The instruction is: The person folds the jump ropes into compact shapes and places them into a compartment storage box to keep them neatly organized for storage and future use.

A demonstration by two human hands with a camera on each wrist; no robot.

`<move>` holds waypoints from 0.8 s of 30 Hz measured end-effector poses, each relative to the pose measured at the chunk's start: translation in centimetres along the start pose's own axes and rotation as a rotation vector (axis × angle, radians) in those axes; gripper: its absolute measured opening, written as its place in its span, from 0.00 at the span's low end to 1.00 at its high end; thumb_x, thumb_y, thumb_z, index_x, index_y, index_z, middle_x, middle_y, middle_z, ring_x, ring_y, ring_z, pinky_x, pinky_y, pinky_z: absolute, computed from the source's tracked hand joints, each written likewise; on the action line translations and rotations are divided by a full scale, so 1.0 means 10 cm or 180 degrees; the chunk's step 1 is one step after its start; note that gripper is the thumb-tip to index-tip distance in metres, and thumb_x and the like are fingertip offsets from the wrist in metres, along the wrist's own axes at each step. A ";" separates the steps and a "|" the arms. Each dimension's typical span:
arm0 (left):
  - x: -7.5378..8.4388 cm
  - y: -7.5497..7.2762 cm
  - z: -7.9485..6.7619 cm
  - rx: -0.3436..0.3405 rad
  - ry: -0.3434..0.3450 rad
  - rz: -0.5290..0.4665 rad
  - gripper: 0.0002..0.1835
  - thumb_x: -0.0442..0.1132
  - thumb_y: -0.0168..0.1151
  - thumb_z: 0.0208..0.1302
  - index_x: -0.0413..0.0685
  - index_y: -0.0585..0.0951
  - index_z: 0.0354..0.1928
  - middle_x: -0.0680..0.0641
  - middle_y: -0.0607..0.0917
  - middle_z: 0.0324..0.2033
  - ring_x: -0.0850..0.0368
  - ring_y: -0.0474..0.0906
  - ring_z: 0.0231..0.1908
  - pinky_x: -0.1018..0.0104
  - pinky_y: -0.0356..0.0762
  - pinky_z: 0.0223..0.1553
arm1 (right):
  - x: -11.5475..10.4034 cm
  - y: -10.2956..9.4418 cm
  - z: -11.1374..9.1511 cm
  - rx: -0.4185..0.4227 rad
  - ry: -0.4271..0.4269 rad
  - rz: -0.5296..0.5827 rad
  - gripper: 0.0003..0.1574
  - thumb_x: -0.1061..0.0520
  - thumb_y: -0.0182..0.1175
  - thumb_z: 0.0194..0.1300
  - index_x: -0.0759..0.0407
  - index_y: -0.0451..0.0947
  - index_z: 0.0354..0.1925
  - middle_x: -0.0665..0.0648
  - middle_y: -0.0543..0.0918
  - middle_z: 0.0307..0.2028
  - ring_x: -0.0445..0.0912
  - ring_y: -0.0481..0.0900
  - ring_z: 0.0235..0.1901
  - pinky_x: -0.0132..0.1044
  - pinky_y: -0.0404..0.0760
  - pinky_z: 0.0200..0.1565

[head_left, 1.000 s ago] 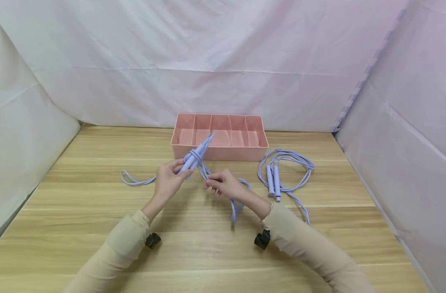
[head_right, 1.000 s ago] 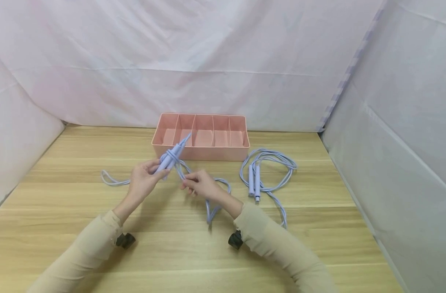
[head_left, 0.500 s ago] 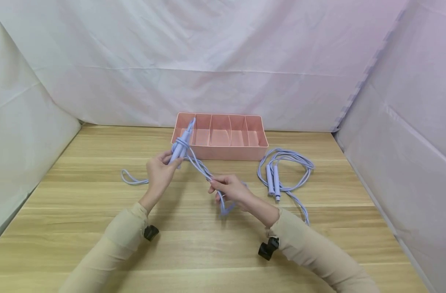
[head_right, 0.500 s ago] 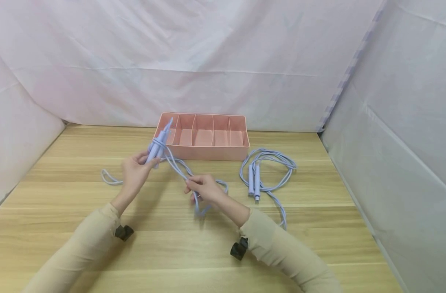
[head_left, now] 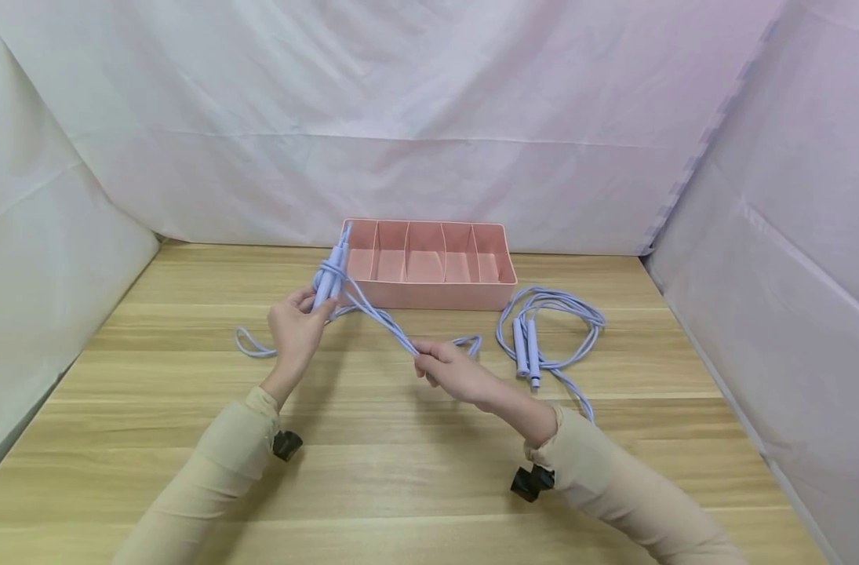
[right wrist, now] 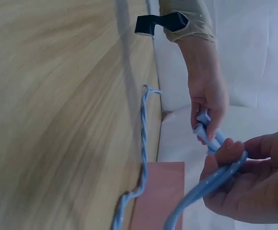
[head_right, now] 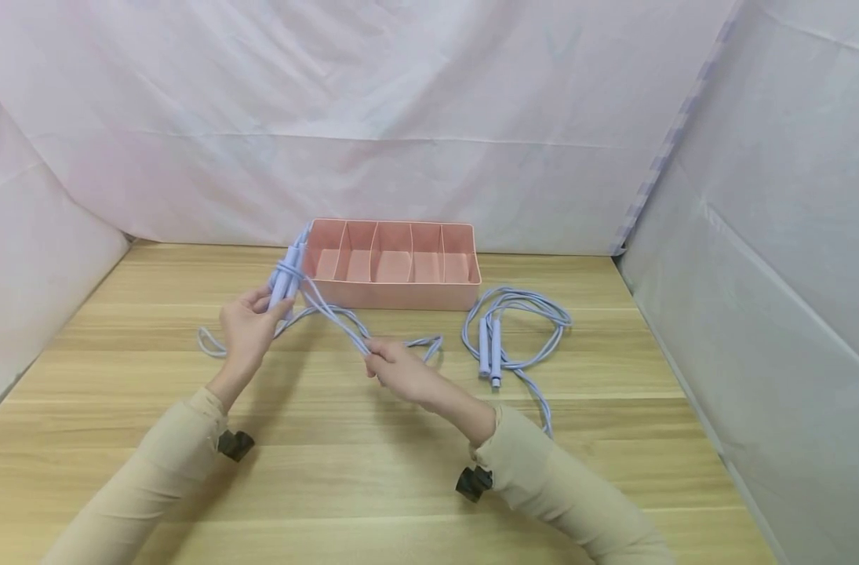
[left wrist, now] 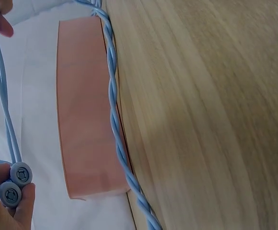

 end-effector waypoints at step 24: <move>0.02 -0.01 0.02 -0.0204 0.0399 0.1037 0.18 0.34 0.66 0.50 0.28 0.79 0.43 0.32 0.82 0.37 0.42 0.82 0.37 0.60 0.81 0.32 | -0.61 -0.12 -0.23 0.0261 -0.1017 -0.1403 0.14 0.58 0.60 0.59 0.62 0.82 0.43 0.52 0.85 0.25 0.34 0.73 0.19 0.23 0.67 0.18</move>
Point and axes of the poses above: each hand's wrist, its own z-axis towards the middle knuckle, its own y-axis out of the palm, x = y × z, the point moved 9 cm from there along z, towards the middle knuckle
